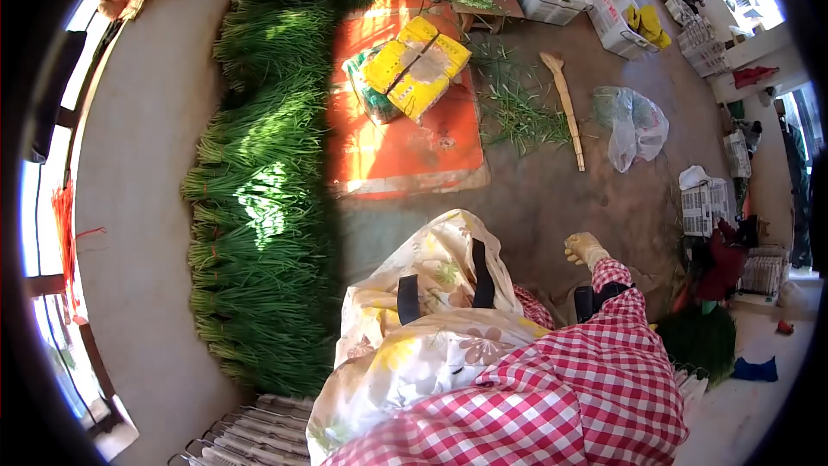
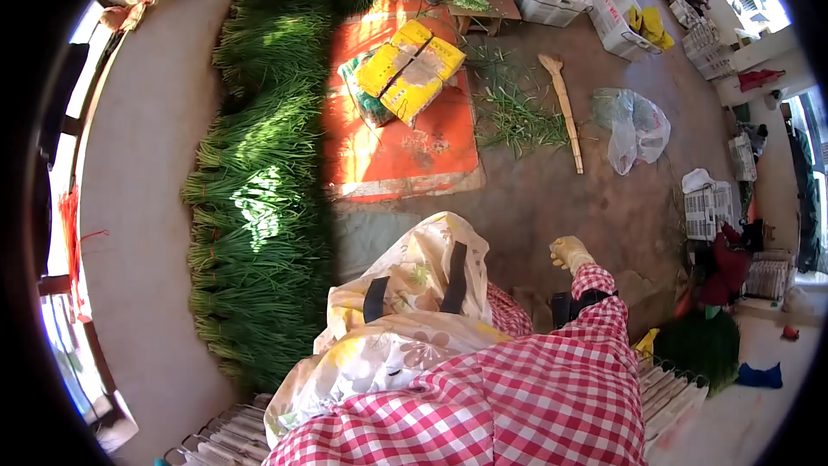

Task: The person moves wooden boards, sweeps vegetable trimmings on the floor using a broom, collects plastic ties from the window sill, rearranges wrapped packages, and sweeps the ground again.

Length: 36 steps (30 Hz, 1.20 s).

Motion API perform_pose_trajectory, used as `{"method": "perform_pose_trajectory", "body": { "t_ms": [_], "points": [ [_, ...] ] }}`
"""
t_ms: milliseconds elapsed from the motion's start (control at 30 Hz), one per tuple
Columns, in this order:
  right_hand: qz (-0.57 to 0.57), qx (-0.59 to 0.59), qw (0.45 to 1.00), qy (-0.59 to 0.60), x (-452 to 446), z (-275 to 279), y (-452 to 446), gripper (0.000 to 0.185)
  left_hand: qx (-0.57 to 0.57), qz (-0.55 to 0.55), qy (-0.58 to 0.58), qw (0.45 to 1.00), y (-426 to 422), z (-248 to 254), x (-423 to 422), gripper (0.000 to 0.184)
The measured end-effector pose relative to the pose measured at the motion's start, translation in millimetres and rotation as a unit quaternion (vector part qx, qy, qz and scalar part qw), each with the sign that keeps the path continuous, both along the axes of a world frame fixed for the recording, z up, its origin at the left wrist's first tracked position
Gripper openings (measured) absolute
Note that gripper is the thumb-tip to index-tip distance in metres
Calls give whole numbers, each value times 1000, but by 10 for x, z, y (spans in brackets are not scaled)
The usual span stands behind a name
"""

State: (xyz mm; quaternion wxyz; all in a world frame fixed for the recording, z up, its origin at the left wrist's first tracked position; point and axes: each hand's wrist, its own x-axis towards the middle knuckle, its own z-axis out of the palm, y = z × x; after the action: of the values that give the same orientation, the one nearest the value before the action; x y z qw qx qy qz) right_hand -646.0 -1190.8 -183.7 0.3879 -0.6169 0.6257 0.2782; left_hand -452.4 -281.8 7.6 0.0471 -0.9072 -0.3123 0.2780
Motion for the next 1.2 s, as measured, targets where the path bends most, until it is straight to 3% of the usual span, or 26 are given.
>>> {"method": "perform_pose_trajectory", "body": {
  "t_ms": [100, 233, 333, 367, 433, 500, 600, 700, 767, 900, 1067, 1200],
  "points": [
    [-8, 9, 1000, -12, -121, -24, -162, 23, -67, -22, 1, 997, -302, -47, 73, 41],
    [-1, 23, 999, -34, -150, -132, -618, 28, -253, -49, 5, 966, -1093, -549, 293, 40],
    [42, 22, 997, -53, -84, -110, -1109, 28, -413, 28, -8, 910, -2475, -831, 381, 49],
    [62, 25, 996, -58, -60, -120, -1267, 28, -406, 94, 32, 908, -3136, -688, 400, 58],
    [85, 10, 994, -65, 43, -273, -1649, 27, -466, 68, 58, 880, -3288, -1227, 251, 55],
    [119, 10, 990, -79, 145, -489, -1938, 26, -462, 63, 77, 881, -3803, -1274, 113, 43],
    [165, 0, 980, -109, 220, -817, -2353, 19, -457, 89, 110, 878, -4158, -1363, -39, 42],
    [274, 9, 962, -6, 739, -684, -2508, 17, -434, 134, 130, 881, -4223, -1405, -266, 41],
    [414, -80, 906, 16, 1072, -792, -2602, 17, -418, 168, 143, 881, -4190, -1457, -340, 40],
    [455, -111, 883, -27, 1913, -894, -2581, 23, -398, 224, 159, 875, -4168, -1607, -287, 39],
    [472, -95, 868, -121, 2985, -1114, -2472, 21, -406, 249, 175, 862, -4363, -2068, 363, 38],
    [490, -84, 854, -155, 3884, -1362, -2413, 21, -460, 209, 166, 847, -4772, -2661, 1386, 38]
  ]
}}
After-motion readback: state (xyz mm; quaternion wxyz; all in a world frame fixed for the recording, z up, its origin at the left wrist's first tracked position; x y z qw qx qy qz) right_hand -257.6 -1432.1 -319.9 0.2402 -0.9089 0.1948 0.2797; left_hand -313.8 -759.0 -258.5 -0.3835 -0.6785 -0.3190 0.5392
